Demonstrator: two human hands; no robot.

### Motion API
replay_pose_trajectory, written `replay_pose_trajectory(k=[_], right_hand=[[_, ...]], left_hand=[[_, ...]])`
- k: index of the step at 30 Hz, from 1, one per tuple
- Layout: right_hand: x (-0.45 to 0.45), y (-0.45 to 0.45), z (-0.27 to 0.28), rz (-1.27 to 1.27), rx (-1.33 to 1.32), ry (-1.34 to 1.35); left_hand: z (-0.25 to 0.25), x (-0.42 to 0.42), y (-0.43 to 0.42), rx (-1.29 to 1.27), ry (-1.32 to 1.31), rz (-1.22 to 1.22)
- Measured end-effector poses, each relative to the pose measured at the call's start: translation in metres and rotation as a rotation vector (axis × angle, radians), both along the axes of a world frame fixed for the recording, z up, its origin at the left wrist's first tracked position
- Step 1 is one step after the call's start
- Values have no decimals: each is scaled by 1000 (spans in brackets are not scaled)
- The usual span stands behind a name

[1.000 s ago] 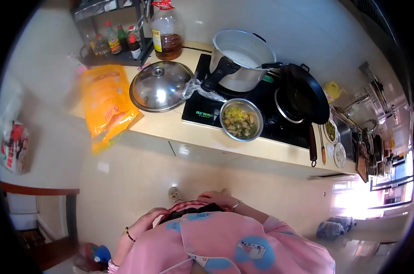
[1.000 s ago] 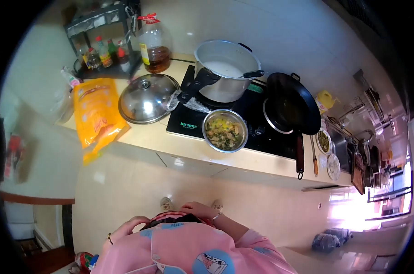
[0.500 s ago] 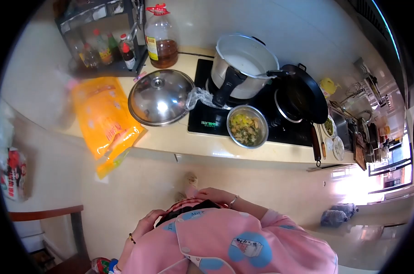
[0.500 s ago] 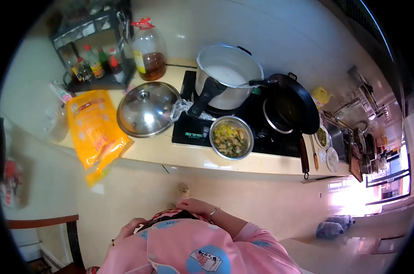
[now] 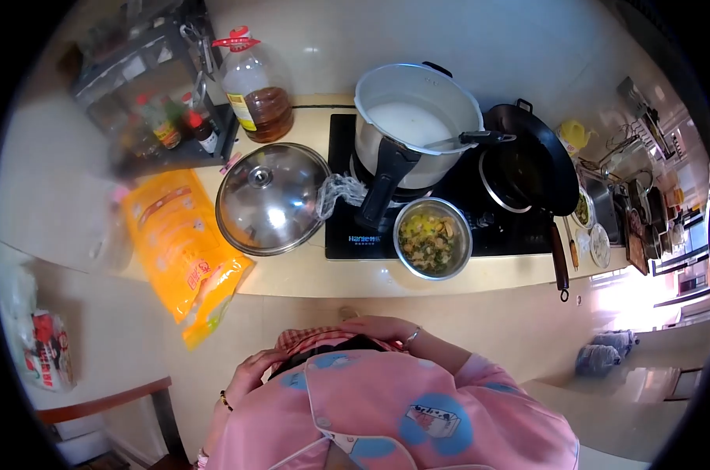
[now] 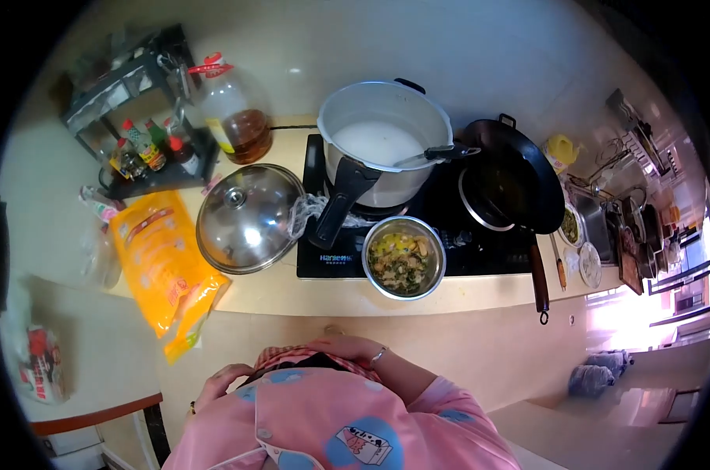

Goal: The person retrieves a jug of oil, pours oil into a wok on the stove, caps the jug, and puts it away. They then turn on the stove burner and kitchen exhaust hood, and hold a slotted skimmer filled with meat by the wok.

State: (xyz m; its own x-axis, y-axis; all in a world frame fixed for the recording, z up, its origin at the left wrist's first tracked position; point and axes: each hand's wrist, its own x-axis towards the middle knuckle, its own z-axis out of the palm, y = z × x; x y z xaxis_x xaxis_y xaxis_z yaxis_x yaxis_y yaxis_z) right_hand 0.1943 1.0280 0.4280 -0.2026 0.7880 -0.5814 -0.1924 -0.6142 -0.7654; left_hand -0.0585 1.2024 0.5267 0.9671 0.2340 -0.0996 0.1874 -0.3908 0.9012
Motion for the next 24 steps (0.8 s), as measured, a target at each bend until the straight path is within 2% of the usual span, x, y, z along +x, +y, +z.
replay_pose_trajectory(k=[3, 10, 12, 13, 15, 16, 18, 19, 21, 24], right_hand=[[1, 1, -12, 10, 54, -134], [-12, 14, 5, -182, 22, -327], [-21, 13, -8, -377, -14, -400], [-23, 10, -17, -399, -19, -409], [-26, -3, -31, -917, -52, -89], [-25, -8, -29, -935, -57, -93], [-12, -17, -22, -1376, -82, -45], [-5, -22, -19, -1390, -82, -49], [10, -32, -14, -1756, 41, -39], [39, -41, -19, -1834, 28, 37]], left_hand=[[2, 10, 16, 69, 1, -33], [3, 28, 65, 14, 23, -162], [13, 32, 76, 32, 306, -138], [11, 32, 84, 34, 297, -160], [4, 29, 102, -107, 232, -249], [8, 31, 110, -110, 231, -267], [24, 36, 127, -311, 335, -375], [23, 35, 135, -353, 397, -398], [24, 39, 146, -350, 454, -440], [15, 39, 155, -373, 514, -450]])
